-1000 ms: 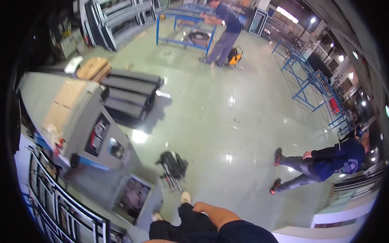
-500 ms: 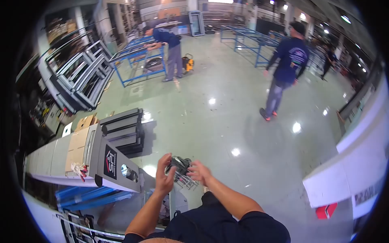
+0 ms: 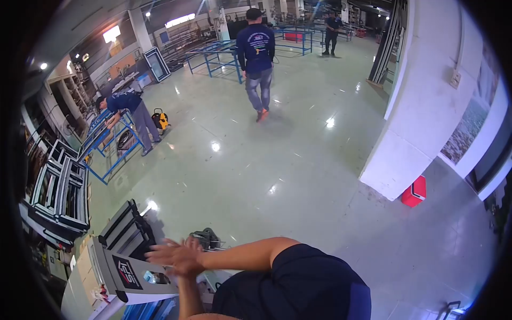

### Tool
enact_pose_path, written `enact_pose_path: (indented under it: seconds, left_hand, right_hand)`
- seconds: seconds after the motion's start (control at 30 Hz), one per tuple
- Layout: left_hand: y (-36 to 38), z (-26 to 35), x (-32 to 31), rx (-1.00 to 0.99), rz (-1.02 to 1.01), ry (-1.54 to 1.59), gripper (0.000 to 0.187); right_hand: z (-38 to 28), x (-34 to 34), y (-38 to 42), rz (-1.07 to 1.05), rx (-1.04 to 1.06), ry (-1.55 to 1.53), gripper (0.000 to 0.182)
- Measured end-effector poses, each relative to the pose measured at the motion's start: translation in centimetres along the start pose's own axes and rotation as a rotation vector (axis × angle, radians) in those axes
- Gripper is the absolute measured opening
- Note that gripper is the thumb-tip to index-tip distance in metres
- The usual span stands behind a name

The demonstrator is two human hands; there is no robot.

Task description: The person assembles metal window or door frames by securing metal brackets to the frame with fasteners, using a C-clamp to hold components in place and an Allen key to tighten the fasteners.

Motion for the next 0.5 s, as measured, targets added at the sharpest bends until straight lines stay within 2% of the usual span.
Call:
enact_pose_path:
  seconds: [0.03, 0.07, 0.1, 0.13, 0.17, 0.2, 0.23, 0.27, 0.3, 0.33, 0.37, 0.4, 0.43, 0.47, 0.5]
  left_hand:
    - [-0.2, -0.4, -1.7, 0.028, -0.029, 0.042, 0.061]
    - [0.7, 0.0, -4.8, 0.032, -0.019, 0.057, 0.061]
    - [1.3, 0.2, -7.8, 0.189, 0.109, 0.219, 0.059]
    - [1.3, 0.0, -11.0, 0.342, 0.22, 0.378, 0.057]
    - [1.3, 1.2, -14.6, 0.201, 0.083, 0.297, 0.05]
    - [1.4, 1.0, -15.9, 0.211, 0.097, 0.299, 0.05]
    - [0.9, 1.5, -17.2, 0.088, 0.008, 0.08, 0.046]
    - [0.7, 1.6, -18.2, -0.033, -0.084, -0.138, 0.042]
    - [0.0, 0.6, -17.5, -0.103, -0.03, -0.305, 0.03]
    - [-0.3, -1.4, -15.8, -0.095, -0.018, -0.296, 0.03]
    - [0.0, -3.8, -12.6, -0.054, 0.044, -0.567, 0.021]
    - [0.3, -6.3, -8.9, -0.017, 0.107, -0.837, 0.023]
    - [1.5, -9.9, -2.4, 0.121, 0.178, -1.052, 0.025]
    - [4.5, -12.8, 3.0, 0.27, 0.248, -1.27, 0.03]
    - [8.8, -14.7, 4.7, 0.412, 0.36, -1.179, 0.049]
  right_hand:
    - [6.3, -3.9, 4.6, 0.187, -0.089, -0.401, 0.062]
    - [8.7, -2.2, 7.2, 0.069, -0.311, -0.285, 0.059]
    - [11.0, 1.0, 9.6, -0.049, -0.511, -0.153, 0.058]
    - [12.4, 3.2, 13.2, 0.005, -0.715, -0.175, 0.055]
    - [14.9, 4.2, 17.9, -0.207, -0.945, -0.065, 0.054]
    - [20.3, 2.2, 26.5, -0.458, -0.972, 0.196, 0.049]
    - [20.9, 4.5, 33.2, -0.768, -1.015, 0.271, 0.045]
    - [22.0, 6.0, 41.2, -0.822, -1.127, 0.313, 0.038]
    - [20.9, 9.6, 48.5, -0.956, -1.492, 0.22, 0.033]
    - [20.0, 12.1, 57.3, -0.671, -1.61, 0.357, 0.032]
    - [18.2, 15.0, 65.9, -0.477, -1.853, 0.39, 0.032]
    - [16.4, 16.3, 73.8, -0.677, -1.783, 0.365, 0.034]
    - [14.5, 17.5, 83.7, -0.565, -1.948, 0.509, 0.033]
    - [10.0, 19.9, 88.8, -0.136, -2.366, 0.373, 0.037]
    - [5.5, 22.1, 90.8, -0.455, -2.145, 0.53, 0.036]
Point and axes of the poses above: each hand's wrist, its own y-axis away from the middle knuckle, its own x-axis out of the back of the hand, z = x × y, the point moved 6 cm from there along -y, towards the middle knuckle, and after that the axes turned 2 degrees about -x, right-handed, at the moved point
